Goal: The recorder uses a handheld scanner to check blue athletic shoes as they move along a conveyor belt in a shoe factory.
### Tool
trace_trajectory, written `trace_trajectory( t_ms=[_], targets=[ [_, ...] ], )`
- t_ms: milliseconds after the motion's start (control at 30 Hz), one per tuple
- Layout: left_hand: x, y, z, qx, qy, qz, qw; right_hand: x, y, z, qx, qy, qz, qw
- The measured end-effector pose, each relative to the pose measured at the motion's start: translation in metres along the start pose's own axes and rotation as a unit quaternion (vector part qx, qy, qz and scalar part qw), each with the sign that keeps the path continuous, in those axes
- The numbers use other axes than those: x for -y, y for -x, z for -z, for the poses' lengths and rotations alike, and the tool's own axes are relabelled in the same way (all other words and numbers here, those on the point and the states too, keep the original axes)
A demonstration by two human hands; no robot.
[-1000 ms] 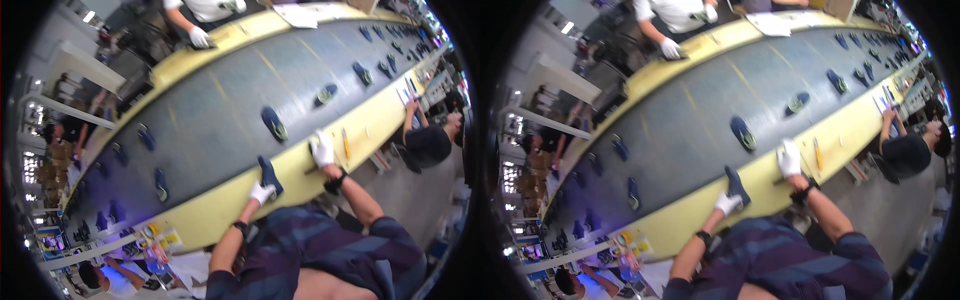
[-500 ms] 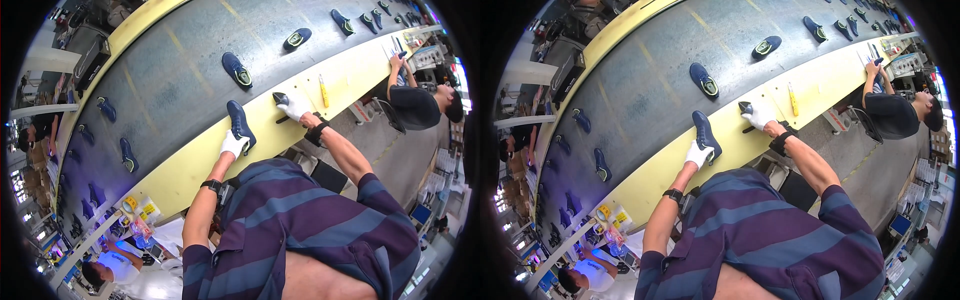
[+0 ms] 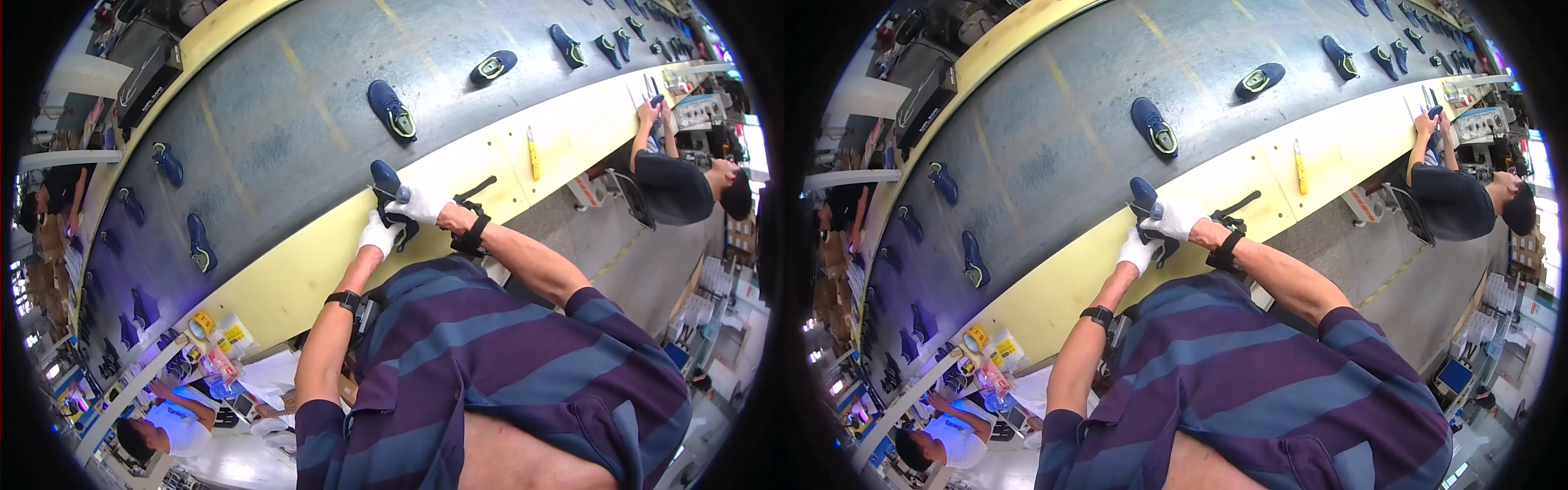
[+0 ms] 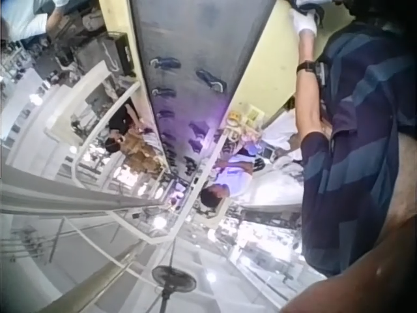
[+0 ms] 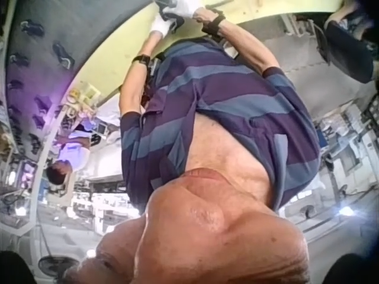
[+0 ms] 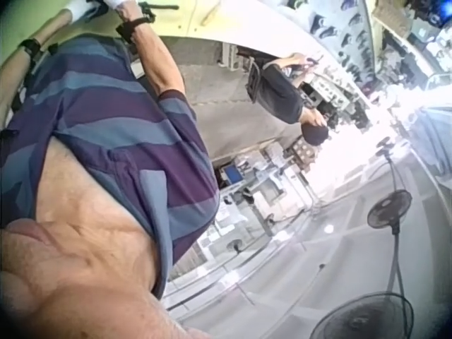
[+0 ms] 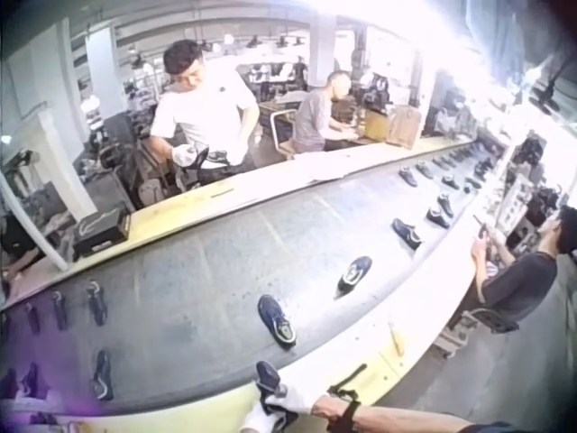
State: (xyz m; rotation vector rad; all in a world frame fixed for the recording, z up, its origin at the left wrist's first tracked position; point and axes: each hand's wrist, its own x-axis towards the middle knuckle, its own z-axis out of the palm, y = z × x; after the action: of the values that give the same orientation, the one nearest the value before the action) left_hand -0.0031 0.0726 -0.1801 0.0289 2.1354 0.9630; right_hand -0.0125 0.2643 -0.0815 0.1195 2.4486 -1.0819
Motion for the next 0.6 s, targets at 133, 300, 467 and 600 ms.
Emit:
trace_trajectory(
  t_ms=[133,300,467,600],
  targets=[
    [-0.005,0.003,0.001,-0.009,-0.023,0.011,1.0,-0.008,-0.004,-0.008,-0.019,0.004,0.015,1.0],
    [-0.012,0.013,0.004,0.002,0.055,0.0,0.998,-0.021,-0.008,-0.017,0.002,-0.001,0.004,1.0],
    [0.025,-0.017,-0.02,0.0,0.064,-0.03,0.997,-0.066,-0.013,-0.018,-0.011,-0.163,-0.009,0.986],
    [0.038,-0.007,-0.011,-0.006,0.083,-0.021,0.996,-0.024,0.006,-0.001,-0.001,-0.158,0.007,0.987]
  ],
)
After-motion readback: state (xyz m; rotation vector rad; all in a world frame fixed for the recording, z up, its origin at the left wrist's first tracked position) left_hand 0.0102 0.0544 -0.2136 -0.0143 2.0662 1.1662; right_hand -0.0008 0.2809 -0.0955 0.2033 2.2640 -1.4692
